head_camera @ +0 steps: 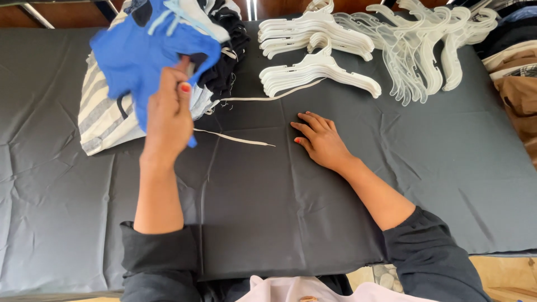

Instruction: Folding children's shorts and attaching them to plastic hangers for retail display.

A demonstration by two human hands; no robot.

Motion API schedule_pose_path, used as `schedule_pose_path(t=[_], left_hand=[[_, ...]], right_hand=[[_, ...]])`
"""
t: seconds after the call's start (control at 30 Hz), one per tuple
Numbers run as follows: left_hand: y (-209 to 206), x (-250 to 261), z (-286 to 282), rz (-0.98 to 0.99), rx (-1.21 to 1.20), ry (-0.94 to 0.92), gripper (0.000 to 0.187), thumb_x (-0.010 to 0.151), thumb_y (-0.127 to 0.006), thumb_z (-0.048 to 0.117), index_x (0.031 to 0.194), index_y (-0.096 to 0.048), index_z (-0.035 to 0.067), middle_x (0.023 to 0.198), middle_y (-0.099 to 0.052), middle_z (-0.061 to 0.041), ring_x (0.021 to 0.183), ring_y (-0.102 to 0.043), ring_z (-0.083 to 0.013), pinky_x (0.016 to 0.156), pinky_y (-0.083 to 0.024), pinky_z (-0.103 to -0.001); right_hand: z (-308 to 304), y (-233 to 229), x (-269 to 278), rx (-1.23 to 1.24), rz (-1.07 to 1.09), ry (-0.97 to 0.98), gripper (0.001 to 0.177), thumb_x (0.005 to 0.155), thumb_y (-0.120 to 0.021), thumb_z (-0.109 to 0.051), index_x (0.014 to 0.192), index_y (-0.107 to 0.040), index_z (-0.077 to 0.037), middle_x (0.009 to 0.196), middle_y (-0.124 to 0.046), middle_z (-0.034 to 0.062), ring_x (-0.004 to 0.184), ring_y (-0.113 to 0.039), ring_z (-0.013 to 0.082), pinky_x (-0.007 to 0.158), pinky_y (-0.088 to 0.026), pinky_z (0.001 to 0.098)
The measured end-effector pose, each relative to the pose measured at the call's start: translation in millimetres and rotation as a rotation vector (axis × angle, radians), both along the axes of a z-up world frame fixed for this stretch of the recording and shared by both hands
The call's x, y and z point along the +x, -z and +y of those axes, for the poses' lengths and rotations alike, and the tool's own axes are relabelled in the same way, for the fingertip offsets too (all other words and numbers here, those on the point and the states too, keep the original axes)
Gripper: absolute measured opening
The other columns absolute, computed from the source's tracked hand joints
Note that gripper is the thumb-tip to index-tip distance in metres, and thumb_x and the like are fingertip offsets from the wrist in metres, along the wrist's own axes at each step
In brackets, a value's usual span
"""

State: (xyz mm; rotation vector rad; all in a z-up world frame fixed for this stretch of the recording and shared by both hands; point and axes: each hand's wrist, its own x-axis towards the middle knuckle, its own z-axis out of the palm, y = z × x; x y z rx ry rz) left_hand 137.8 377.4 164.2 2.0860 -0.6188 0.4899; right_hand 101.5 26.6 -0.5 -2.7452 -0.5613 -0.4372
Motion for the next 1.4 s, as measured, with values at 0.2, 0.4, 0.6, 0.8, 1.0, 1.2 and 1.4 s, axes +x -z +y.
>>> schedule_pose_path(t=[0.2, 0.4, 0.6, 0.8, 1.0, 1.2, 1.4], left_hand=[[4.9, -43.8, -51.5, 0.360, -0.854, 0.661, 0.019, 0.109, -0.046, 0.025, 0.109, -0.047, 0.006, 0.076, -0.042, 0.003, 0.070, -0.043, -0.0088, 0.073, -0.040, -0.021], [44.1, -22.1, -61.8, 0.607, -1.173, 0.518, 0.043, 0.108, -0.055, 0.022, 0.146, -0.049, 0.002, 0.131, -0.066, -0.018, 0.126, -0.065, -0.0242, 0.116, -0.047, -0.042], [29.2, -1.0, -50.9, 0.584, -0.839, 0.287, 0.039, 0.108, -0.059, 0.031, 0.135, -0.060, 0.004, 0.121, -0.063, -0.008, 0.114, -0.057, -0.0144, 0.116, -0.045, -0.034], [43.8, 17.3, -23.4, 0.879, -0.790, 0.523, 0.023, 0.105, -0.057, 0.018, 0.120, -0.059, 0.001, 0.086, -0.066, -0.012, 0.081, -0.072, -0.0218, 0.089, -0.060, -0.038], [65.9, 21.7, -40.3, 0.419, 0.717, -0.220, 0.025, 0.107, -0.056, 0.037, 0.127, -0.052, 0.022, 0.105, -0.072, -0.019, 0.100, -0.071, -0.0475, 0.089, -0.052, -0.062], [96.9, 3.3, -93.6, -0.081, 0.548, 0.252, 0.047, 0.098, -0.068, 0.025, 0.141, -0.055, 0.015, 0.140, -0.063, -0.017, 0.139, -0.050, -0.0416, 0.107, -0.039, -0.070], [138.8, -28.4, -127.7, 0.089, 0.804, 0.398, 0.076, 0.106, -0.041, 0.059, 0.165, -0.026, 0.013, 0.174, -0.016, -0.012, 0.160, -0.004, -0.0355, 0.119, 0.006, -0.073]], right_hand=[[-7.6, -2.4, 5.5, 0.529, 0.035, -0.130, 0.097, 0.092, -0.075, -0.047, 0.163, -0.025, -0.003, 0.161, -0.038, 0.0261, 0.148, -0.036, 0.0461, 0.120, -0.030, 0.0581], [-20.7, -34.6, -4.6, 0.882, 0.600, 0.360, 0.105, 0.076, -0.085, -0.063, 0.153, -0.046, -0.002, 0.152, -0.051, 0.0229, 0.146, -0.043, 0.0350, 0.124, -0.032, 0.0461], [-50.2, 1.9, 8.6, 1.807, 0.489, -0.013, 0.032, 0.088, -0.079, -0.007, 0.118, -0.068, -0.006, 0.098, -0.073, 0.0164, 0.087, -0.077, 0.0344, 0.076, -0.065, 0.0533], [-122.3, -33.1, 2.5, 1.412, 0.638, -0.004, 0.028, 0.090, -0.077, -0.017, 0.111, -0.069, 0.000, 0.086, -0.071, 0.0086, 0.072, -0.075, 0.0192, 0.064, -0.064, 0.0347], [-135.8, -66.2, -5.7, 0.873, 0.453, 0.187, 0.059, 0.099, -0.075, -0.035, 0.146, -0.053, -0.007, 0.106, -0.066, 0.0078, 0.071, -0.061, 0.0087, 0.055, -0.051, 0.0184], [-149.9, -30.5, 13.0, 0.424, 0.045, 0.312, 0.016, 0.113, -0.071, -0.021, 0.128, -0.073, -0.016, 0.110, -0.075, 0.0089, 0.105, -0.071, 0.0316, 0.084, -0.058, 0.0397], [-49.7, -10.9, -0.2, -0.061, 0.016, 0.059, 0.077, 0.103, -0.056, -0.049, 0.164, -0.030, -0.010, 0.167, -0.029, 0.0207, 0.155, -0.022, 0.0407, 0.119, -0.023, 0.0660]])
